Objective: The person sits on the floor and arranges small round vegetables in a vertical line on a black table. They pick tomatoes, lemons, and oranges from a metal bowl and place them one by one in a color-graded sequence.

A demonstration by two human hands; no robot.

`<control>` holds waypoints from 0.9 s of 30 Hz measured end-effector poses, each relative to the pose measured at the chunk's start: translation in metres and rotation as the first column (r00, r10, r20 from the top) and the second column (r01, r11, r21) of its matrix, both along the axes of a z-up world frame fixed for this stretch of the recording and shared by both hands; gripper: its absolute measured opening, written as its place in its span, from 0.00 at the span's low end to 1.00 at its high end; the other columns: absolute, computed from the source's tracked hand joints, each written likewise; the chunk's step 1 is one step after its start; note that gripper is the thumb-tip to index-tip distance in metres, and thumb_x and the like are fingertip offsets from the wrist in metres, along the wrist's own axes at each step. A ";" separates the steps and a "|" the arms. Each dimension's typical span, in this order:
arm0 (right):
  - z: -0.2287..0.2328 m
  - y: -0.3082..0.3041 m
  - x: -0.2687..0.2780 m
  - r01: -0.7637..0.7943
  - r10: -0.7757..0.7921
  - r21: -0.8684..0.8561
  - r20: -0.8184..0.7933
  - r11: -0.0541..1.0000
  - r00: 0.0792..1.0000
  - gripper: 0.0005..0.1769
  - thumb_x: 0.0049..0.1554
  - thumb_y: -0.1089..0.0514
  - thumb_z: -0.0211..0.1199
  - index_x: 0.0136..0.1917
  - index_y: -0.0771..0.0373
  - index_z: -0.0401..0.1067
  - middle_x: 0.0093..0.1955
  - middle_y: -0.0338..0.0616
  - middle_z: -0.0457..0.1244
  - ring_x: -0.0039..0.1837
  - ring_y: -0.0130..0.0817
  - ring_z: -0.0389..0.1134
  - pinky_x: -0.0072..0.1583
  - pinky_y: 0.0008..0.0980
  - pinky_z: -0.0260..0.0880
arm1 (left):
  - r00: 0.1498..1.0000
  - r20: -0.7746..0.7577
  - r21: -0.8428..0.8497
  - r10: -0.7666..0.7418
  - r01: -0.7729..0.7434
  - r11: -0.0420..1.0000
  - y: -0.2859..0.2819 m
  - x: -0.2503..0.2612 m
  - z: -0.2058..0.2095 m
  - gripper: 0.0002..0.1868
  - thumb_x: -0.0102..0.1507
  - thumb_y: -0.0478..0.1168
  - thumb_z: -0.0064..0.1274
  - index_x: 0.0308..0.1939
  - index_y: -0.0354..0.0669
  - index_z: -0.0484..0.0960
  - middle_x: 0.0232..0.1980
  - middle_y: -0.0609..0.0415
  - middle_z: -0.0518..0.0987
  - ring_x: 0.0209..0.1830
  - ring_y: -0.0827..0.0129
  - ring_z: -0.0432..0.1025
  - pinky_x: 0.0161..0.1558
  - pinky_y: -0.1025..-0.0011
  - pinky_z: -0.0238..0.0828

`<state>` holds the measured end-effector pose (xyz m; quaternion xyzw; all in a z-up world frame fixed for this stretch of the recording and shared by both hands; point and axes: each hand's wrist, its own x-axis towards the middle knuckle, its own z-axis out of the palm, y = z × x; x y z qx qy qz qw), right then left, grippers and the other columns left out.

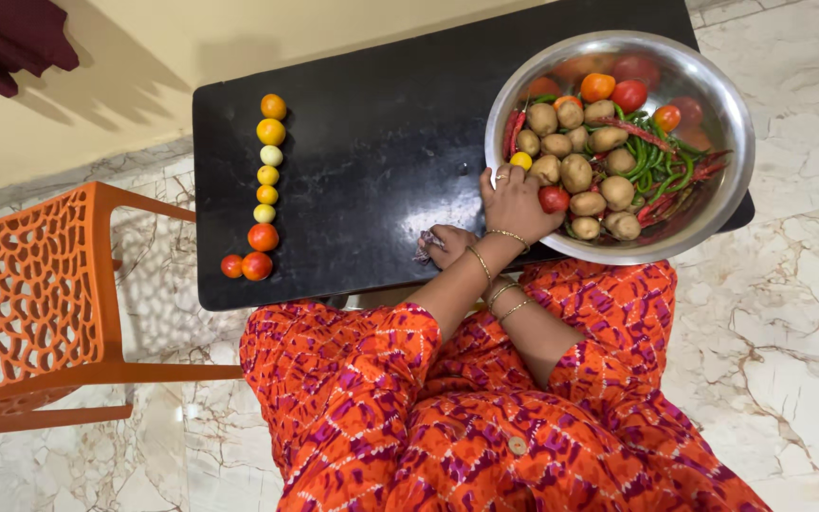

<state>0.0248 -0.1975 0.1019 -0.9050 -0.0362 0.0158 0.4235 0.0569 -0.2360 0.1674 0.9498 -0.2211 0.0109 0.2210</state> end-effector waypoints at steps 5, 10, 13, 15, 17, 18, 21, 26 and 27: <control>-0.004 0.000 0.001 -0.013 0.013 0.055 0.003 0.998 1.000 0.18 0.60 0.47 0.61 0.43 0.66 0.70 0.41 0.56 0.67 0.43 0.54 0.70 0.47 0.48 0.67 | 0.999 0.052 -0.105 -0.013 0.018 0.994 0.004 0.001 -0.012 0.30 0.46 0.60 0.63 0.44 0.44 0.83 0.52 0.47 0.80 0.68 0.55 0.65 0.74 0.45 0.40; -0.018 0.000 0.004 -0.019 0.017 0.028 0.084 0.999 0.996 0.17 0.59 0.48 0.62 0.43 0.66 0.71 0.41 0.55 0.68 0.43 0.54 0.70 0.46 0.48 0.67 | 0.995 0.091 -0.110 -0.029 0.039 0.993 0.004 -0.001 -0.020 0.13 0.57 0.55 0.59 0.32 0.53 0.83 0.40 0.55 0.85 0.69 0.57 0.69 0.79 0.43 0.41; -0.023 0.000 0.003 -0.015 0.014 0.024 0.064 1.000 0.998 0.16 0.59 0.49 0.63 0.43 0.65 0.71 0.41 0.55 0.68 0.43 0.54 0.70 0.46 0.49 0.67 | 0.997 0.044 -0.037 -0.066 0.068 0.997 0.004 0.001 -0.008 0.28 0.50 0.59 0.63 0.45 0.46 0.81 0.36 0.49 0.84 0.63 0.52 0.69 0.72 0.41 0.39; -0.025 -0.001 0.005 -0.011 0.009 0.031 0.063 0.999 0.998 0.16 0.59 0.49 0.63 0.44 0.65 0.71 0.41 0.55 0.68 0.43 0.54 0.70 0.45 0.49 0.67 | 0.997 -0.034 0.064 -0.068 0.070 0.996 -0.001 0.002 0.002 0.33 0.47 0.61 0.64 0.47 0.43 0.79 0.38 0.48 0.84 0.62 0.54 0.69 0.72 0.40 0.38; -0.026 0.001 0.005 -0.004 0.000 0.052 0.089 0.999 0.996 0.15 0.58 0.50 0.63 0.43 0.65 0.71 0.41 0.55 0.68 0.44 0.54 0.70 0.46 0.49 0.67 | 0.996 -0.078 0.121 -0.046 0.056 0.991 -0.005 0.002 0.005 0.34 0.48 0.61 0.64 0.49 0.43 0.77 0.39 0.48 0.84 0.62 0.56 0.69 0.73 0.39 0.36; -0.026 0.001 0.005 -0.003 -0.001 0.050 0.089 0.999 0.996 0.14 0.58 0.50 0.63 0.43 0.64 0.72 0.41 0.55 0.68 0.44 0.55 0.70 0.45 0.50 0.67 | 0.996 -0.082 0.127 -0.029 0.040 0.991 -0.009 0.003 0.005 0.32 0.49 0.59 0.63 0.49 0.43 0.77 0.39 0.48 0.84 0.62 0.56 0.69 0.74 0.39 0.36; -0.026 0.001 0.003 0.004 -0.008 0.049 0.090 0.999 0.996 0.14 0.57 0.50 0.64 0.43 0.64 0.72 0.41 0.55 0.68 0.44 0.55 0.70 0.45 0.50 0.67 | 0.999 -0.044 0.093 0.006 -0.002 0.996 -0.012 0.003 -0.004 0.28 0.51 0.55 0.64 0.48 0.45 0.78 0.40 0.49 0.84 0.63 0.57 0.70 0.75 0.38 0.36; -0.029 0.002 0.005 0.015 -0.021 0.050 0.109 0.999 0.994 0.16 0.58 0.48 0.64 0.43 0.65 0.71 0.41 0.55 0.68 0.44 0.55 0.70 0.45 0.50 0.67 | 0.998 -0.057 -0.051 -0.009 0.006 0.999 -0.005 0.002 -0.011 0.28 0.47 0.52 0.66 0.47 0.48 0.78 0.47 0.51 0.83 0.63 0.56 0.70 0.76 0.40 0.36; -0.029 0.002 0.005 0.011 -0.016 0.045 0.100 0.999 0.995 0.17 0.58 0.48 0.64 0.43 0.65 0.71 0.41 0.55 0.68 0.44 0.55 0.70 0.46 0.49 0.67 | 0.999 -0.043 -0.097 -0.011 0.007 0.995 -0.004 0.002 -0.011 0.28 0.47 0.52 0.67 0.47 0.48 0.77 0.47 0.51 0.82 0.62 0.56 0.70 0.76 0.40 0.36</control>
